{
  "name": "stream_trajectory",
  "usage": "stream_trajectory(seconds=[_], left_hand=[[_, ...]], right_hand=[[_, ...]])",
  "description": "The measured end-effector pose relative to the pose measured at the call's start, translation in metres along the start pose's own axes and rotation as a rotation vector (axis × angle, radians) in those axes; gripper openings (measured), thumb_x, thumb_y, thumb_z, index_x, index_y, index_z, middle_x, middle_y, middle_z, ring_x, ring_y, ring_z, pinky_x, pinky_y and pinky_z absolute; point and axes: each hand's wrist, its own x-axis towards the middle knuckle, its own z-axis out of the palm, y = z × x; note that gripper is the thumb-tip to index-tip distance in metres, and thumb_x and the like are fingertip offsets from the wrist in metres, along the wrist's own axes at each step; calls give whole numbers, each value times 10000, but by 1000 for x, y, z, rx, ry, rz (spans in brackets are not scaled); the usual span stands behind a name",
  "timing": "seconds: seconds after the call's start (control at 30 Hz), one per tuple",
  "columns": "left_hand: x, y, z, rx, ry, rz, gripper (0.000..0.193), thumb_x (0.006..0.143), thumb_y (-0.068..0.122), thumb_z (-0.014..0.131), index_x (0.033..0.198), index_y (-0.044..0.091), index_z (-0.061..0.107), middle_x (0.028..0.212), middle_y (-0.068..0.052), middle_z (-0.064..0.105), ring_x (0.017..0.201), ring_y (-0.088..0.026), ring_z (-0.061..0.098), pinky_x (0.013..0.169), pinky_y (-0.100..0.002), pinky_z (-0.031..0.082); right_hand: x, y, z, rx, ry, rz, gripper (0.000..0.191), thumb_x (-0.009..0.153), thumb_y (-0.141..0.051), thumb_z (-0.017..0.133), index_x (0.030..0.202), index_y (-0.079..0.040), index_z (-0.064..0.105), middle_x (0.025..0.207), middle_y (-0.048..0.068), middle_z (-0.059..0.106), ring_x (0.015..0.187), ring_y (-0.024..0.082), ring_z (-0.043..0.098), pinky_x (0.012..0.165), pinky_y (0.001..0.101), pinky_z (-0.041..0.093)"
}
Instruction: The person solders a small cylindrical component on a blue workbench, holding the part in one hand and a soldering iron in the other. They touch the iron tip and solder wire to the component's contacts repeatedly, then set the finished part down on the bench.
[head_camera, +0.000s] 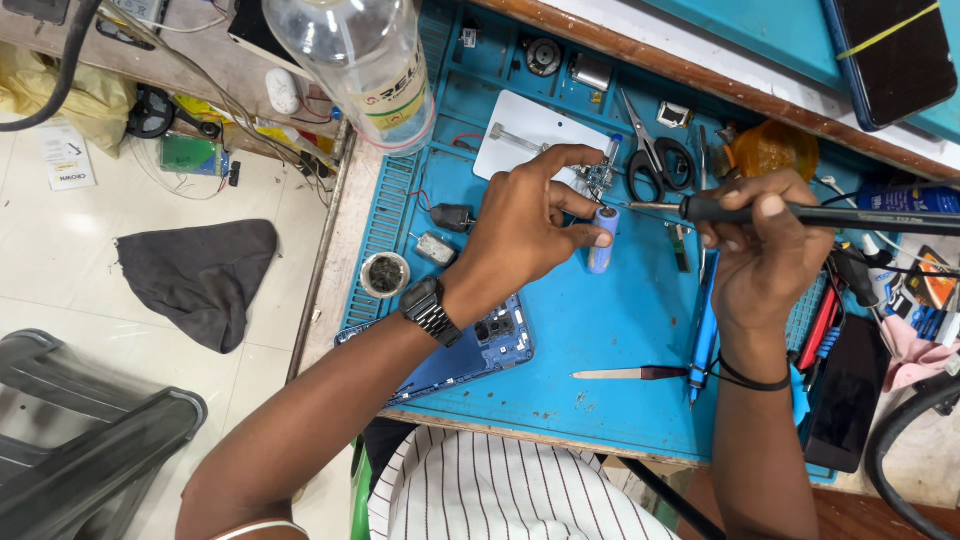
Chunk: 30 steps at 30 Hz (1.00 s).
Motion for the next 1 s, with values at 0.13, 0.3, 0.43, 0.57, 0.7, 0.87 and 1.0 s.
stream_trajectory(seconds=[0.13,0.3,0.43,0.57,0.7,0.87,1.0], left_hand=[[1,0,2,7,4,4,688,718,79,902,1340,55,609,879,-84,816,540,-53,637,502,-248,495],[1,-1,4,10,0,-5,685,719,86,905,1338,58,614,873,-82,818,522,-58,608,494,-254,483],[0,0,4,10,-3,-12,684,719,84,903,1338,60,613,883,-83,817,518,-55,604,494,-251,486],[1,0,4,6,-2,-12,684,721,87,903,1338,70,610,899,-88,819,527,-53,608,500,-253,496],[1,-1,4,6,13,10,687,713,81,907,1335,83,616,912,-97,817,530,-59,606,506,-258,501],[0,-3,3,-12,10,22,693,715,61,903,1342,83,608,903,-87,820,537,-55,600,513,-255,497],[0,-5,4,-13,18,26,692,710,54,908,1336,81,615,880,-80,823,542,-55,590,521,-253,494]], right_hand=[[0,4,0,-57,11,4,289,1111,-215,587,961,31,564,847,132,596,610,113,463,625,271,446],[-1,6,-2,-121,-11,-2,298,1103,-221,594,956,38,581,846,134,617,605,107,473,603,255,442],[-2,5,-3,-117,-26,-8,296,1109,-211,594,952,40,590,845,130,613,605,84,444,613,262,454],[0,3,-2,-127,-55,-10,280,1106,-196,584,951,37,590,851,133,614,605,77,440,619,262,458],[4,0,0,-140,-101,-14,276,1094,-186,568,935,38,590,788,111,575,590,78,428,591,256,431],[3,-9,6,-188,-152,-24,280,1081,-183,539,907,33,573,734,96,532,606,116,452,577,250,382],[3,-13,11,-229,-190,-54,270,1042,-190,543,885,29,560,746,110,543,625,130,461,618,272,380]])
